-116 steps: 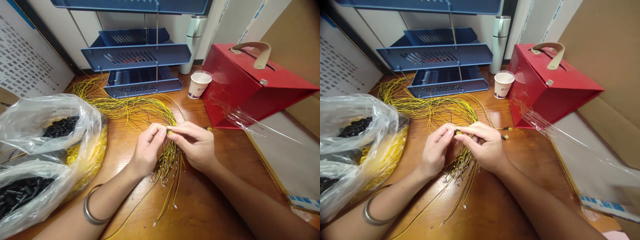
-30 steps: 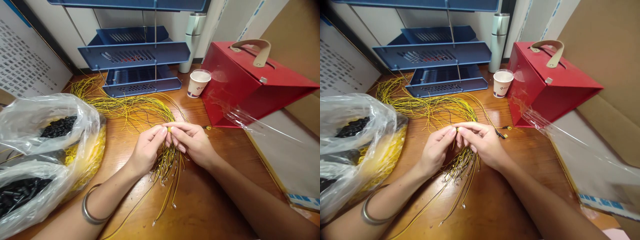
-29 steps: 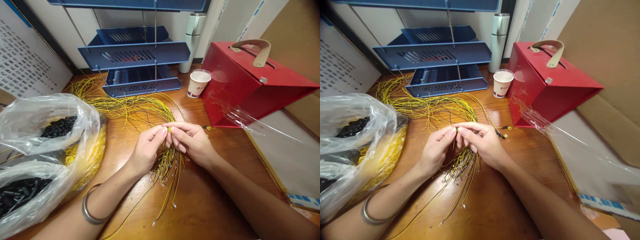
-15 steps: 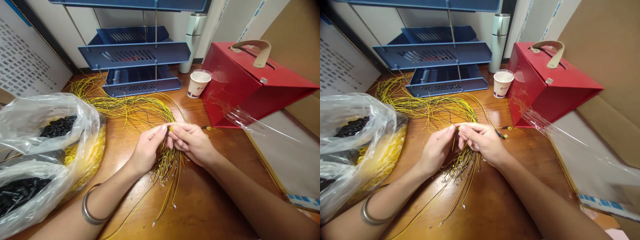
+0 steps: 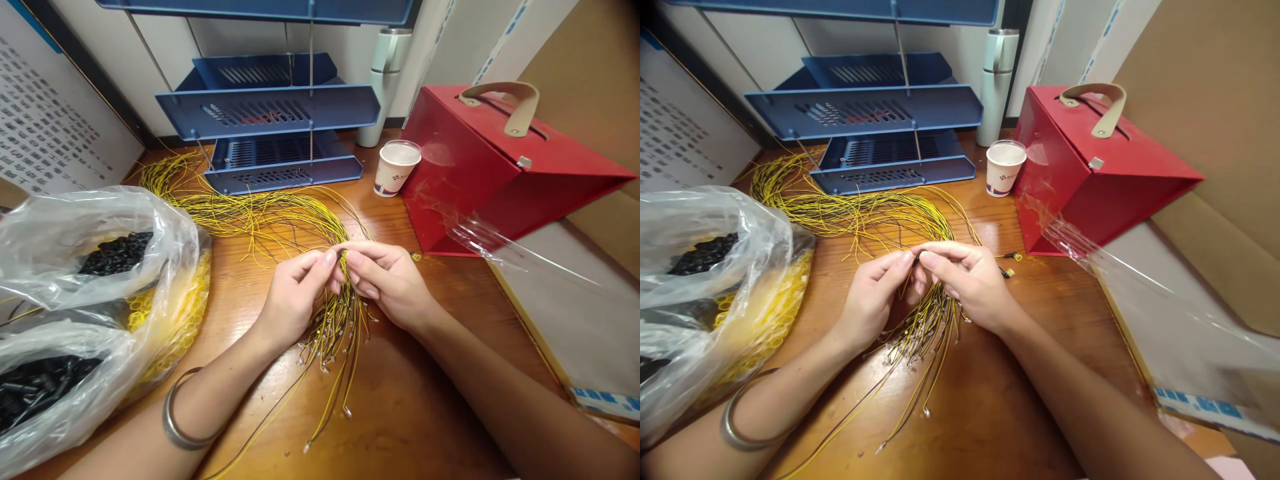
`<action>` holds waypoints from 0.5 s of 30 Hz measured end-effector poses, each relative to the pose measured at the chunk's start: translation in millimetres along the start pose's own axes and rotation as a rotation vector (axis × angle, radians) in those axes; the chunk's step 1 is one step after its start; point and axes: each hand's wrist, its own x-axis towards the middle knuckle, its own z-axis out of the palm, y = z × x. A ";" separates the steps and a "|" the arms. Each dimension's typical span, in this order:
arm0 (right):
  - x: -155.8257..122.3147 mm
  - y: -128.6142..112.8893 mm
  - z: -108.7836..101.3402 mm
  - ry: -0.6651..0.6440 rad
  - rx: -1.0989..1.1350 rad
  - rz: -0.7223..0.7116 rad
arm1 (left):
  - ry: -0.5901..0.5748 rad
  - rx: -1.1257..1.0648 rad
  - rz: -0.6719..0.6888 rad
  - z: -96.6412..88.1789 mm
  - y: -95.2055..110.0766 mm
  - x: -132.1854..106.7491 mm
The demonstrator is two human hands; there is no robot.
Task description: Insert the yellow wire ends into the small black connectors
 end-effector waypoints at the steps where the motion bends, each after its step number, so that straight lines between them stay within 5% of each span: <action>1: 0.1 -0.5 0.5 0.020 -0.007 -0.008 | 0.010 0.023 0.002 0.3 0.8 -0.2; 15: 1.1 1.3 1.0 0.102 -0.049 -0.031 | 0.106 0.164 0.039 1.8 0.7 0.4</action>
